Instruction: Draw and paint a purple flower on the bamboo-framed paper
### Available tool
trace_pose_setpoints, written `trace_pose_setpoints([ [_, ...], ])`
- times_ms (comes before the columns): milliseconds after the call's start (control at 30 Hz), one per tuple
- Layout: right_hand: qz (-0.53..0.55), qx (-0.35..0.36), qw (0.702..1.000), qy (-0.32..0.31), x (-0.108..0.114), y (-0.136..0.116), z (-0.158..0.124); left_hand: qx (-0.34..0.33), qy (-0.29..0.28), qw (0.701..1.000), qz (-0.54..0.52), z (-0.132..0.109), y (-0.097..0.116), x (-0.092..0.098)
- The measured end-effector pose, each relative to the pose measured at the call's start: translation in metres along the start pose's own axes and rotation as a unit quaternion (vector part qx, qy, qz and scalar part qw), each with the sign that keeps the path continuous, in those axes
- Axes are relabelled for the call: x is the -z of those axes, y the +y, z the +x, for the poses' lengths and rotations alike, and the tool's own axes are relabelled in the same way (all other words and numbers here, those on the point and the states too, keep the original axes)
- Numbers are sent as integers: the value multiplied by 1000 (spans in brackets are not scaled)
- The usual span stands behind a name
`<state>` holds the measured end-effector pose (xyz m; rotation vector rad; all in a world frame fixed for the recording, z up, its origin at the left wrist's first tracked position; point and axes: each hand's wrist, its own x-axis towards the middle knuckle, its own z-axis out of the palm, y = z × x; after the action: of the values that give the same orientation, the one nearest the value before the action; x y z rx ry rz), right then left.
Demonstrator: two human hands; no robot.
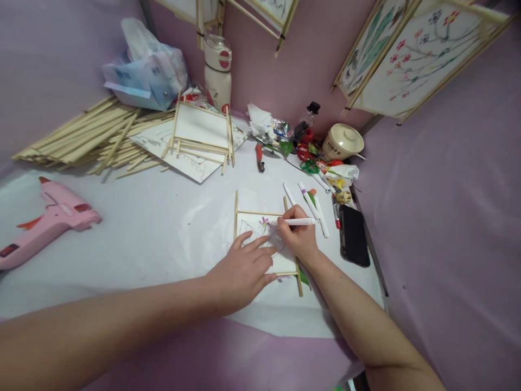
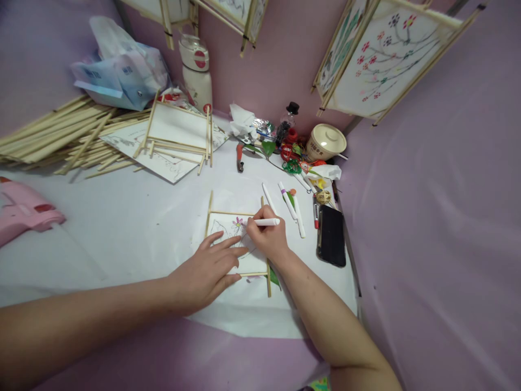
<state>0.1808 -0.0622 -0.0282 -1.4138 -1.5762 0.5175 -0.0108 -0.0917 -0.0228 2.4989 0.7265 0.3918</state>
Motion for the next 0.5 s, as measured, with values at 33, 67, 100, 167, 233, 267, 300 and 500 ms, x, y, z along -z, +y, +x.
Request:
trace_pose_setpoints([
  [33, -2, 0, 1000, 7, 0, 0, 0, 1, 0, 1000, 0, 0, 0, 0],
  [67, -4, -1, 1000, 16, 0, 0, 0, 1, 1, 1000, 1, 0, 0, -1],
  [100, -6, -3, 1000, 24, 1, 0, 1, 1, 1, 1000, 1, 0, 0, -1],
  [167, -8, -5, 999, 33, 1, 0, 1, 1, 4, 1000, 1, 0, 0, -2],
  [233, -6, -3, 999, 31, 1, 1, 0, -1, 6, 1000, 2, 0, 0, -2],
  [267, -3, -1, 1000, 27, 1, 1, 0, -1, 8, 1000, 2, 0, -1, -2],
  [300, 1, 1, 1000, 22, 0, 2, 0, -2, 8, 1000, 3, 0, -1, -2],
  [500, -1, 9, 1000, 12, -1, 2, 0, -5, 10, 1000, 5, 0, -1, -3],
])
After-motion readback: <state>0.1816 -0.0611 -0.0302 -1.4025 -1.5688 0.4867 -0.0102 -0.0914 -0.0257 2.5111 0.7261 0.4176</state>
